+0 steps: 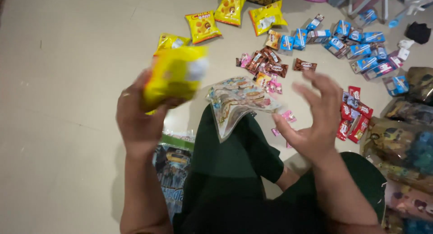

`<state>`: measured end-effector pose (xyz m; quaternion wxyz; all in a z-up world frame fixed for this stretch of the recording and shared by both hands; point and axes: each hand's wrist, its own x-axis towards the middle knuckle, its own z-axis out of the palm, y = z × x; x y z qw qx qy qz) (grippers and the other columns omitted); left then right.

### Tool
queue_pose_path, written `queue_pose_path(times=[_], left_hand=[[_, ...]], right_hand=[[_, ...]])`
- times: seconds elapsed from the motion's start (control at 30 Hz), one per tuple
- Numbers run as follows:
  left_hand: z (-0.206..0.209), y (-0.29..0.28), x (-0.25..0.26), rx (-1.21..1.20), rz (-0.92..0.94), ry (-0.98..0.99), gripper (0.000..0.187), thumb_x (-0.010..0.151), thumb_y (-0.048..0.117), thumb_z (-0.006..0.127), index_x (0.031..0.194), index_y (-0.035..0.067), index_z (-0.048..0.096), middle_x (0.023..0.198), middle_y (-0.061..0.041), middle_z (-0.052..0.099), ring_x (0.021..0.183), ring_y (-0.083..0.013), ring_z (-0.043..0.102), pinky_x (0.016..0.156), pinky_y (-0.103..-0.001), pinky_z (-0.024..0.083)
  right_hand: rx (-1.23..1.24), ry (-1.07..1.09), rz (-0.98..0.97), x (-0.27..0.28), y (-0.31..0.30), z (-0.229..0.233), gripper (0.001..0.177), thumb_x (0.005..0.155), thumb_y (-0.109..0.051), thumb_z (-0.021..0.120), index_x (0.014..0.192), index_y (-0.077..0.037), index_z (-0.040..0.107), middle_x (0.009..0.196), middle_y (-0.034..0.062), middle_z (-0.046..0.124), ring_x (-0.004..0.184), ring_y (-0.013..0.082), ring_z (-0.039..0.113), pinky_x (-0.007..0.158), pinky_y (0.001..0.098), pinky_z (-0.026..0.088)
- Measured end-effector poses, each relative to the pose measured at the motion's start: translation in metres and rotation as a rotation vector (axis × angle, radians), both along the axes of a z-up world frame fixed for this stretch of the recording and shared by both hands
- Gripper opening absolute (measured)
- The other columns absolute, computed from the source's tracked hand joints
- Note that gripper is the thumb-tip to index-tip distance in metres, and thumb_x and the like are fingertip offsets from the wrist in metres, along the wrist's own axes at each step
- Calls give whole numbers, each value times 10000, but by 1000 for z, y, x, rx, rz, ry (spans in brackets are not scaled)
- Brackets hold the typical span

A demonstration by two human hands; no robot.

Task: Packaging various snacks and candies into a larger plastic bag.

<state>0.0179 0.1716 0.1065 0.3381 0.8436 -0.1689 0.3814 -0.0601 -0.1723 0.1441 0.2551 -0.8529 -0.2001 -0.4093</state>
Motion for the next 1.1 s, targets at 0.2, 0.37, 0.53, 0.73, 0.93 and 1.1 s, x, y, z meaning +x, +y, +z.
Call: queue_pose_path(times=[0.2,0.37,0.53,0.73,0.93,1.1], left_hand=[[86,-89,-43,586,-326,-147,403,1036,118,641,1432,161,580,1418,14,656,1109,-285,610,1115,-569,371],[59,-114,-42,520,-224,-218,376,1105,253,725,1448,208,577,1457,-34,581,1307,-291,567,1160,-634,343],[-8,-115,-66,264,-206,-52,294,972,263,863,1151,200,638,1486,-91,522,1400,-377,489,1190,-662,324],[-52,-106,-70,423,-46,200,217,980,261,680,1180,198,736,1339,-103,661,1189,-364,633,1054,-582,436],[-73,-103,-51,379,-10,193,266,979,177,652,1226,94,704,1285,-108,722,759,-309,675,642,-440,514],[-36,-102,-35,155,-237,760,793,807,9,693,1541,18,394,1520,-265,470,1189,-500,623,941,-576,562]], right_hand=[[-514,9,-82,-25,14,64,575,1034,-485,790,1402,-106,562,1527,207,554,1397,458,506,1028,627,391],[-426,91,-286,-38,-11,53,312,980,-223,922,1242,-105,799,1233,59,794,1100,293,684,969,420,452],[395,121,-398,-33,-75,-11,479,801,179,811,1272,126,747,1110,180,680,1005,225,615,840,332,507],[1243,290,41,-32,-89,-52,422,842,-185,836,1194,-19,674,1134,114,742,1017,259,766,871,372,707],[1350,306,259,-28,-63,-65,447,809,-138,851,1192,-4,665,1134,135,733,918,215,714,858,420,676],[1216,313,220,-15,-13,-60,418,679,75,836,1065,17,686,1051,198,734,976,288,743,857,433,644]])
